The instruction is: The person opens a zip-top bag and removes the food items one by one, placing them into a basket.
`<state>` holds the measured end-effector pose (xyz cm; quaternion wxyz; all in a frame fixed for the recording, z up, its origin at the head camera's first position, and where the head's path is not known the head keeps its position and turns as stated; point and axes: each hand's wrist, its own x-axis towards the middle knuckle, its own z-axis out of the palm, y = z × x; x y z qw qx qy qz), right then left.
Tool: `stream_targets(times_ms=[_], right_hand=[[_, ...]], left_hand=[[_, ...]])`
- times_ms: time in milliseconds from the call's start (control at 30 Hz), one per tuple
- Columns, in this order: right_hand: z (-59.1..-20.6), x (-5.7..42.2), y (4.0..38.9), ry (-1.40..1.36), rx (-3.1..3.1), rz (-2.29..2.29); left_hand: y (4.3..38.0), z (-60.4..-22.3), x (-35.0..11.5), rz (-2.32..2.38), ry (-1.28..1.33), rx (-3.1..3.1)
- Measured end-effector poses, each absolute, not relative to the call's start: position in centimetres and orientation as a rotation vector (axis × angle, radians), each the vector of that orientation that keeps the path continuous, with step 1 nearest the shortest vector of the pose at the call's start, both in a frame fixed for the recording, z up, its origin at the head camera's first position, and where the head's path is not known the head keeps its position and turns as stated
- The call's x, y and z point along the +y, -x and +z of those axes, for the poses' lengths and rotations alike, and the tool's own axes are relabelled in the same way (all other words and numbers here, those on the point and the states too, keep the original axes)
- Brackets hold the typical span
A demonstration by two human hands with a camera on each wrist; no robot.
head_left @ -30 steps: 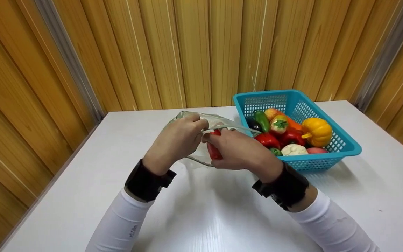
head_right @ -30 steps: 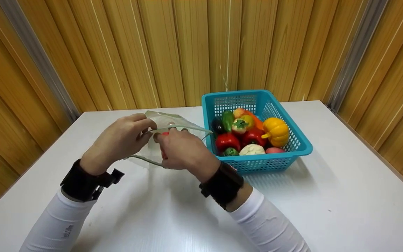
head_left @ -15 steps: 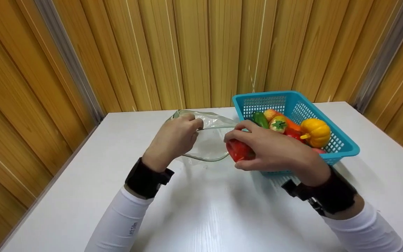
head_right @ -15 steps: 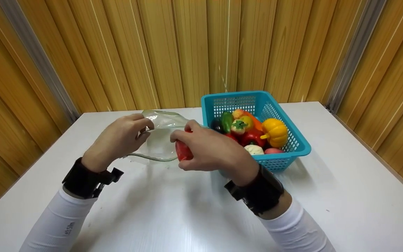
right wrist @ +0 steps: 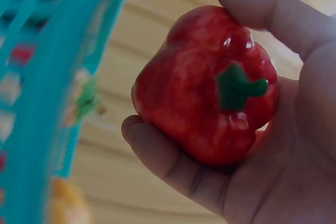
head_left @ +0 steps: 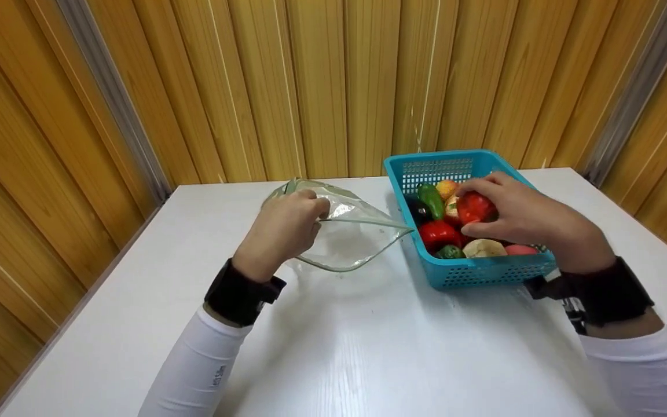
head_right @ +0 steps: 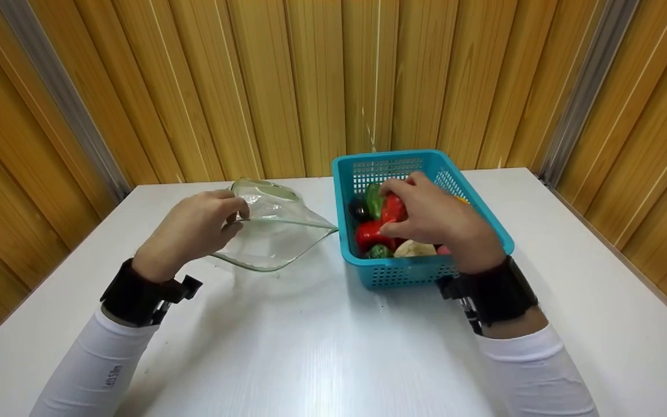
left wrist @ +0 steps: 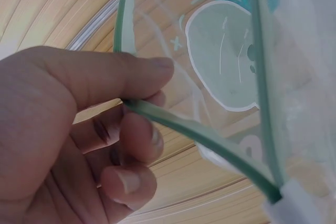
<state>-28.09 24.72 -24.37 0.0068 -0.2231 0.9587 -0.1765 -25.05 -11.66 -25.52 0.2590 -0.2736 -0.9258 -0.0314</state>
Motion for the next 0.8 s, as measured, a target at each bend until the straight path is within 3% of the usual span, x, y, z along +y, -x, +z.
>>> stream_targets(times_ms=[300, 800], right_hand=[[-26.6, 26.3, 31.0, 0.589, 3.022, -0.456], [-28.6, 26.9, 32.5, 0.553, 3.012, -0.482]], left_hand=[[25.2, -25.6, -11.8, -0.172, 0.738, -2.578], [25.5, -25.5, -12.1, -0.142, 0.714, -2.589]])
